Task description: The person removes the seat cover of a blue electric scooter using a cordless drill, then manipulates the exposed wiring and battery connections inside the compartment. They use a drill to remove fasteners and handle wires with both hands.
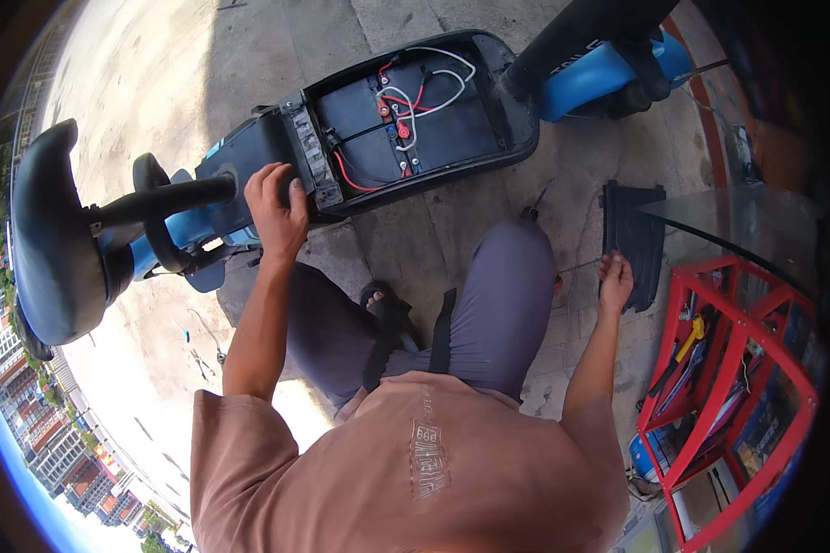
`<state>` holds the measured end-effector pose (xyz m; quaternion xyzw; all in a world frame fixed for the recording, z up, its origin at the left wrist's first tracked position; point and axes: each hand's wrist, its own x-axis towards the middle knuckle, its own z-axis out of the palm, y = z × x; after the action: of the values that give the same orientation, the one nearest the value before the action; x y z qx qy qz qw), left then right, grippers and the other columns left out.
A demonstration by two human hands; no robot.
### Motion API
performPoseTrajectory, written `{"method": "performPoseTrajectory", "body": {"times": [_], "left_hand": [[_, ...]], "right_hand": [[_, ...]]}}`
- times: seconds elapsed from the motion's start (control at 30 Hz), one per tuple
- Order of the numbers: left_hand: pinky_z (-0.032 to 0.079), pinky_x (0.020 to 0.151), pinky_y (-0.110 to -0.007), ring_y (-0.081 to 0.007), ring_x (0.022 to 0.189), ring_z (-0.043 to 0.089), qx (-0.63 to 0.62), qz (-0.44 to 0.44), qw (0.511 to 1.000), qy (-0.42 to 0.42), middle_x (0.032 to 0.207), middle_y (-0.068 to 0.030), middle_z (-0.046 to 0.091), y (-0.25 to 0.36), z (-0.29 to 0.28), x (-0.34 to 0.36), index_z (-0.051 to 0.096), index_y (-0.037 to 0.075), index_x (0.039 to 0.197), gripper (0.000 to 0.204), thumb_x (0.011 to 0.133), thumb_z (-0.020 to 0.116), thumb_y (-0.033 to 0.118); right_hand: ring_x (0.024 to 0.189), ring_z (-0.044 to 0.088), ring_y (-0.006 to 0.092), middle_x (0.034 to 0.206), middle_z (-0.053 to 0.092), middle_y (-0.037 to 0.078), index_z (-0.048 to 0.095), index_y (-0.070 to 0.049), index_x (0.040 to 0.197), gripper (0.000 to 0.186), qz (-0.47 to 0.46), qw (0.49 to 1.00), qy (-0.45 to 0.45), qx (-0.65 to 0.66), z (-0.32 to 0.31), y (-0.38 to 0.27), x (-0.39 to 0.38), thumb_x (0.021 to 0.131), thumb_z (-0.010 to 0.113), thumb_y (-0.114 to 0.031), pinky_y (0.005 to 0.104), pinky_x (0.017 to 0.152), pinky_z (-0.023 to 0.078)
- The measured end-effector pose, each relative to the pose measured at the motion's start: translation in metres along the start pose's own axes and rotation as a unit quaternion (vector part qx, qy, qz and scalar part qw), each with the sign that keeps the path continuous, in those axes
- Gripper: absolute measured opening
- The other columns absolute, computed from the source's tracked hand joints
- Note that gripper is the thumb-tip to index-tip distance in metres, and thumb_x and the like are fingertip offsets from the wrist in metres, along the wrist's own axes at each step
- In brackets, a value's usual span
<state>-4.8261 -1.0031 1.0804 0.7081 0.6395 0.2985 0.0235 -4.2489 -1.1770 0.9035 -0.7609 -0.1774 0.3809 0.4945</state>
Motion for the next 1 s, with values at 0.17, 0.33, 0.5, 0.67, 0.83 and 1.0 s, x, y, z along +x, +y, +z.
{"method": "performPoseTrajectory", "body": {"times": [0.17,0.33,0.5,0.67,0.83,1.0], "left_hand": [[0.033,0.108,-0.047,-0.0376,0.127,0.044,0.110,0.027,0.992,0.049,0.125,-0.0144,0.056,-0.021,0.031,0.010,0.061,0.006,0.117,0.034,0.087,0.065,0.021],[0.032,0.110,-0.048,-0.0389,0.130,0.042,0.093,0.016,0.994,0.051,0.127,-0.0150,0.054,-0.026,0.031,0.005,0.061,0.007,0.118,0.036,0.085,0.067,0.020],[0.029,0.112,-0.049,-0.0402,0.132,0.039,0.080,0.031,0.996,0.030,0.129,-0.0143,0.053,-0.022,0.025,0.009,0.063,0.010,0.117,0.037,0.081,0.069,0.017],[0.028,0.111,-0.051,-0.0398,0.133,0.038,0.077,0.105,0.992,-0.001,0.124,-0.0095,0.056,-0.002,0.033,0.021,0.067,0.011,0.107,0.031,0.076,0.071,0.014],[0.030,0.110,-0.051,-0.0364,0.130,0.043,0.099,0.156,0.978,-0.092,0.113,-0.0074,0.063,0.021,0.071,0.051,0.070,0.012,0.105,0.027,0.079,0.071,0.019],[0.030,0.110,-0.051,-0.0379,0.129,0.044,0.140,0.150,0.968,-0.146,0.114,-0.0097,0.065,0.020,0.094,0.069,0.070,0.010,0.109,0.031,0.079,0.071,0.022]], "right_hand": [[0.088,0.065,0.0181,0.101,0.069,0.009,0.058,-0.005,0.125,0.029,-0.042,0.960,-0.170,-0.219,0.077,0.002,-0.026,0.097,0.058,-0.013,0.0286,0.078,0.052],[0.132,0.041,0.0331,0.141,0.046,0.016,0.035,-0.017,0.147,0.052,-0.019,0.772,-0.177,-0.610,0.101,0.088,-0.054,0.097,0.049,-0.019,0.0478,0.108,0.034],[0.138,0.032,0.0330,0.148,0.039,0.013,0.029,-0.020,0.150,0.052,0.024,0.727,-0.180,-0.662,0.112,0.100,-0.053,0.100,0.039,-0.025,0.0556,0.110,0.028],[0.134,0.039,0.0336,0.142,0.046,0.010,0.034,-0.018,0.146,0.045,0.057,0.739,-0.162,-0.652,0.123,0.097,-0.042,0.101,0.036,-0.023,0.0529,0.109,0.032],[0.132,0.043,0.0332,0.139,0.050,0.010,0.041,-0.016,0.137,0.037,0.021,0.747,-0.152,-0.647,0.125,0.106,-0.043,0.101,0.035,-0.023,0.0522,0.105,0.035],[0.130,0.044,0.0347,0.137,0.051,0.013,0.039,-0.015,0.141,0.047,0.027,0.791,-0.134,-0.597,0.115,0.098,-0.059,0.096,0.048,-0.028,0.0537,0.104,0.036]]}}
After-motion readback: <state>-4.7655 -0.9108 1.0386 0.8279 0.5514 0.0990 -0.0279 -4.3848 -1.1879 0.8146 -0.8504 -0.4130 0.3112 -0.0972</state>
